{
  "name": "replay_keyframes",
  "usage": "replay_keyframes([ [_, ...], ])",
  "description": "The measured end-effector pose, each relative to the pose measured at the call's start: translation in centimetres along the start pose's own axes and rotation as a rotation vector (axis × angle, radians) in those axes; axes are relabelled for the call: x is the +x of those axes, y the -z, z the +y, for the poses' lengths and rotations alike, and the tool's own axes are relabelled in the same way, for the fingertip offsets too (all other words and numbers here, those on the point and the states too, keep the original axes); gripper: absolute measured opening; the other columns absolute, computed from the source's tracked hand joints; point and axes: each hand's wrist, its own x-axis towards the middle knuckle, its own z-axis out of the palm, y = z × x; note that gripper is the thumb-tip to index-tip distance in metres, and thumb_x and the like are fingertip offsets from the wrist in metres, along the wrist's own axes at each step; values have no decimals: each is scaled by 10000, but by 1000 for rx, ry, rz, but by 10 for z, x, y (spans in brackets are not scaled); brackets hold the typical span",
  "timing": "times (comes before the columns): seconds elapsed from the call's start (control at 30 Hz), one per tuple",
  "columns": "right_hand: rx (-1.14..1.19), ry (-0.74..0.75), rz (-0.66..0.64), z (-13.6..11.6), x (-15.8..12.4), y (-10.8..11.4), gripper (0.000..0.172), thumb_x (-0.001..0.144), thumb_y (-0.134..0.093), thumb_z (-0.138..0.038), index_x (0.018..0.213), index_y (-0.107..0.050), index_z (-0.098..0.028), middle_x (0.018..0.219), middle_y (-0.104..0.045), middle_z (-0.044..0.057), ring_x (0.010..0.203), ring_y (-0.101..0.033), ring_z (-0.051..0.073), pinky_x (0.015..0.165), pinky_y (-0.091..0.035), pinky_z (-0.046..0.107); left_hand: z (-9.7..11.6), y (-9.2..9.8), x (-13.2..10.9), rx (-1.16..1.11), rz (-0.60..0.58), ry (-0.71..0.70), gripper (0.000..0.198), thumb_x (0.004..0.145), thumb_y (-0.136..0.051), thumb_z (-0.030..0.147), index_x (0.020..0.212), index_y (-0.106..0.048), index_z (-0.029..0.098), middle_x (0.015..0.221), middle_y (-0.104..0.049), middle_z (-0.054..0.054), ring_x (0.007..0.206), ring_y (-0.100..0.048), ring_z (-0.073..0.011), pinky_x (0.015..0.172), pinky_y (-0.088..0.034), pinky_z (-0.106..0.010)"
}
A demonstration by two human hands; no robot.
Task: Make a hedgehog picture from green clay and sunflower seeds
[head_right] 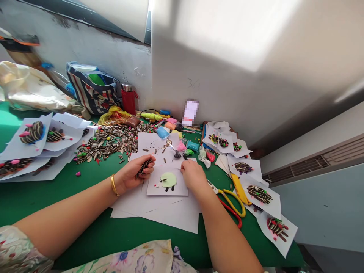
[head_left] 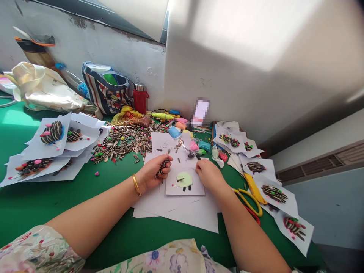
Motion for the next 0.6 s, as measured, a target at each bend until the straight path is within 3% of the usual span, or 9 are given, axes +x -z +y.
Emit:
replay_keyframes([
  [0.27, 31, 19, -2, -4, -5, 5, 113, 914, -559, -196, 971, -656, -210, 958, -627, 57, 938, -554, 204, 774, -382, 292, -4, 0, 1, 5, 6, 25, 119, 839, -618, 257, 829, -547, 162, 657, -415, 57, 411, -333, -9, 340, -151, -128],
  [0.47, 50, 51, -6, -6, -5, 2, 119, 904, -565, -173, 952, -668, -211, 940, -631, 48, 915, -562, 200, 772, -403, 294, -6, 3, 3, -21, -29, 29, 144, 855, -621, 287, 839, -552, 162, 662, -413, 56, 416, -342, -11, 340, -159, -127],
  [0.6, 74, 97, 65, -10, -5, 4, 123, 894, -583, -158, 925, -691, -208, 956, -635, 63, 952, -565, 221, 824, -416, 328, -7, 5, 4, -34, -28, 34, 179, 889, -589, 337, 854, -554, 164, 661, -414, 53, 416, -349, -17, 338, -168, -129],
])
